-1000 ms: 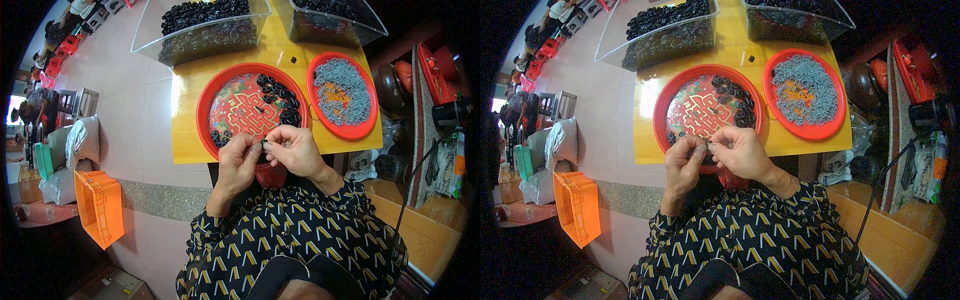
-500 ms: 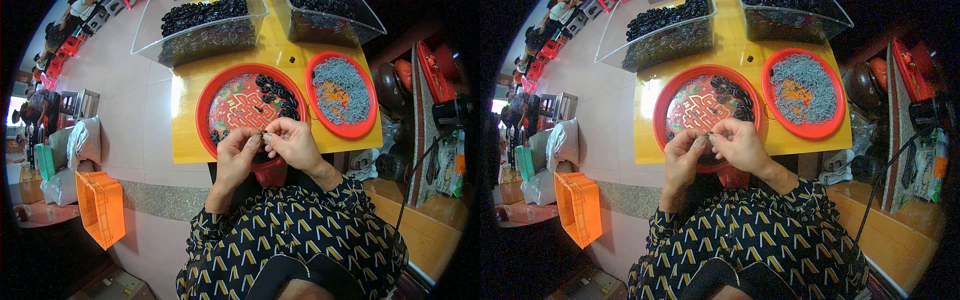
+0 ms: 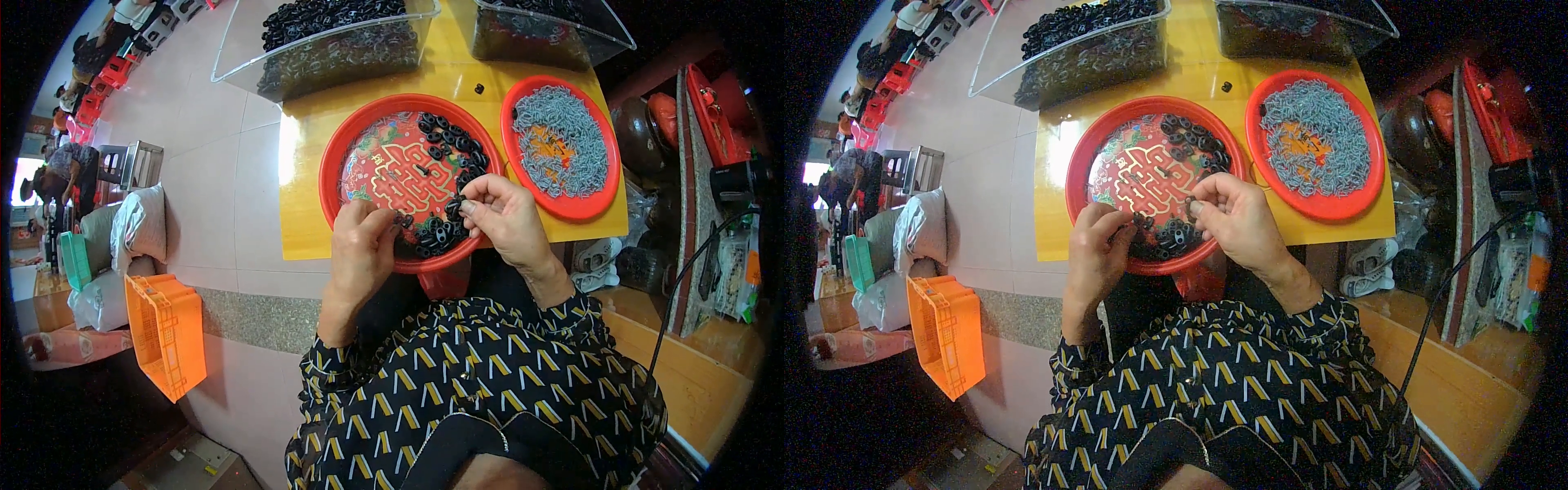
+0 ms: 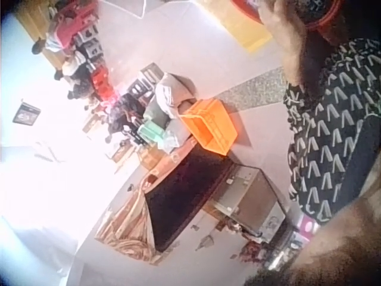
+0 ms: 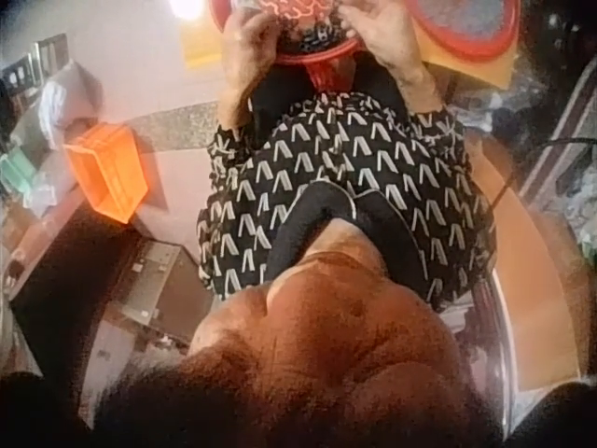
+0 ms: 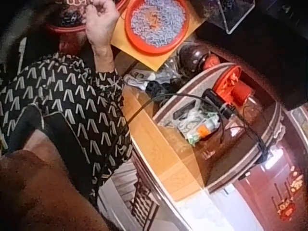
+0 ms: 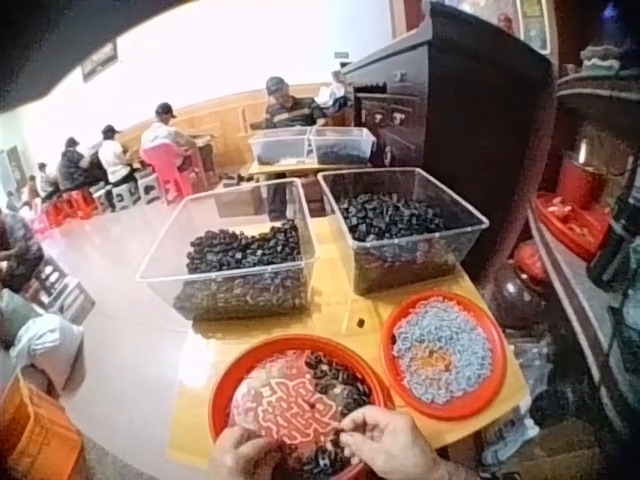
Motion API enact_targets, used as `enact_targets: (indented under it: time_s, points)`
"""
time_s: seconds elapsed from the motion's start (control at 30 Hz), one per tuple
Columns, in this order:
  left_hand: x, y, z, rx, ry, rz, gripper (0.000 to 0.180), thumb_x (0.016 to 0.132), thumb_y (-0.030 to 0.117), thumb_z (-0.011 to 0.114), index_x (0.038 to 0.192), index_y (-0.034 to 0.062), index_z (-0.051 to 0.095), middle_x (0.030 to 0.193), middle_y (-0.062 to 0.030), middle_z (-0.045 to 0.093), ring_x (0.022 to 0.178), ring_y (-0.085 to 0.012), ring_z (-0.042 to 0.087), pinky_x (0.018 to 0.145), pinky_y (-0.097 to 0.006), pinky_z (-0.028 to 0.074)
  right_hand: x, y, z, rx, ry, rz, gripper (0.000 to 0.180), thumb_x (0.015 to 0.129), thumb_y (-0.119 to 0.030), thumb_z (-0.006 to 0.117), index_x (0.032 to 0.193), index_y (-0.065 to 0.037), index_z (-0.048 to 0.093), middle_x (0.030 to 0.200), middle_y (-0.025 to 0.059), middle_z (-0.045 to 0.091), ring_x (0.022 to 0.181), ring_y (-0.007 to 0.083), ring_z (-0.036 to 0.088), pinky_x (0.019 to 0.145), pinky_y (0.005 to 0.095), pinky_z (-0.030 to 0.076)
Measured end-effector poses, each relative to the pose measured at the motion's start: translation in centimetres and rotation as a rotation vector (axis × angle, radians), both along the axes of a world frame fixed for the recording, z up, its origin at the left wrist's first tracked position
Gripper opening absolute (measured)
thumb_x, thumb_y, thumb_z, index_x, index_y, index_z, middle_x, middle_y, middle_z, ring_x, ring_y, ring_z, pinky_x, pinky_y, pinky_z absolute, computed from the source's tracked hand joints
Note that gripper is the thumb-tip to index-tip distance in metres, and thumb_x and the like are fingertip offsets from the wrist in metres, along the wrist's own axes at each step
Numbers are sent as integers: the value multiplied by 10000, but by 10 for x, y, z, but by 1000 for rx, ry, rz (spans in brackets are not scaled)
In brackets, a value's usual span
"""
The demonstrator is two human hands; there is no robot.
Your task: The person assembles small plastic components by picking up the pieces from a tray, fitting them together by hand, and placing the assembled parts back into the tray.
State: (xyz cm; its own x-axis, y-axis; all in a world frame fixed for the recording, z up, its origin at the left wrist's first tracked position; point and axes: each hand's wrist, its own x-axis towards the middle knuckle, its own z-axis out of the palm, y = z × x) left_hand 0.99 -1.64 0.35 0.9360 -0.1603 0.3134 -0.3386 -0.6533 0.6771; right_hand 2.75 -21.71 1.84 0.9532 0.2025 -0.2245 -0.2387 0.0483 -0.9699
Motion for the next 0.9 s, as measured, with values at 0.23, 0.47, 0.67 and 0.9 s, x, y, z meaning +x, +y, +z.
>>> enact_targets:
  time_s: [0.23, 0.47, 0.67, 0.9]
  points:
    - [-1, -28, 11, 3, 16, -196, 221, 578, 3, 633, 794, 16, 586, 716, -104, 491, 713, -276, 480, 621, -358, 381, 1, -5, -2, -15, -16, -6, 109, 786, -21, 517, 890, 10, 511, 719, 15, 539, 585, 42, 505, 499, 159, 420]
    - [7, -35, -4, 20, 12, -209, 227, 567, -43, 590, 788, 2, 568, 750, -128, 489, 723, -301, 478, 629, -371, 380, -1, -4, -5, -7, -15, 2, 65, 775, -22, 529, 835, 2, 518, 703, 2, 538, 571, 41, 494, 495, 177, 415]
    - [6, -26, -4, -405, 195, -77, 170, 667, -85, 537, 816, -4, 529, 768, -81, 529, 722, -207, 526, 636, -300, 423, 0, -2, -1, 7, 23, 26, 77, 781, -32, 526, 849, -1, 509, 693, 11, 532, 577, 47, 509, 499, 160, 418]
    - [-8, -16, -2, -1262, 567, -24, 135, 770, 6, 559, 899, -7, 524, 785, -54, 573, 646, -108, 555, 588, -211, 468, 0, 7, -3, 204, 91, 91, 78, 771, -46, 530, 834, -9, 504, 727, 15, 537, 610, 60, 511, 515, 176, 424]
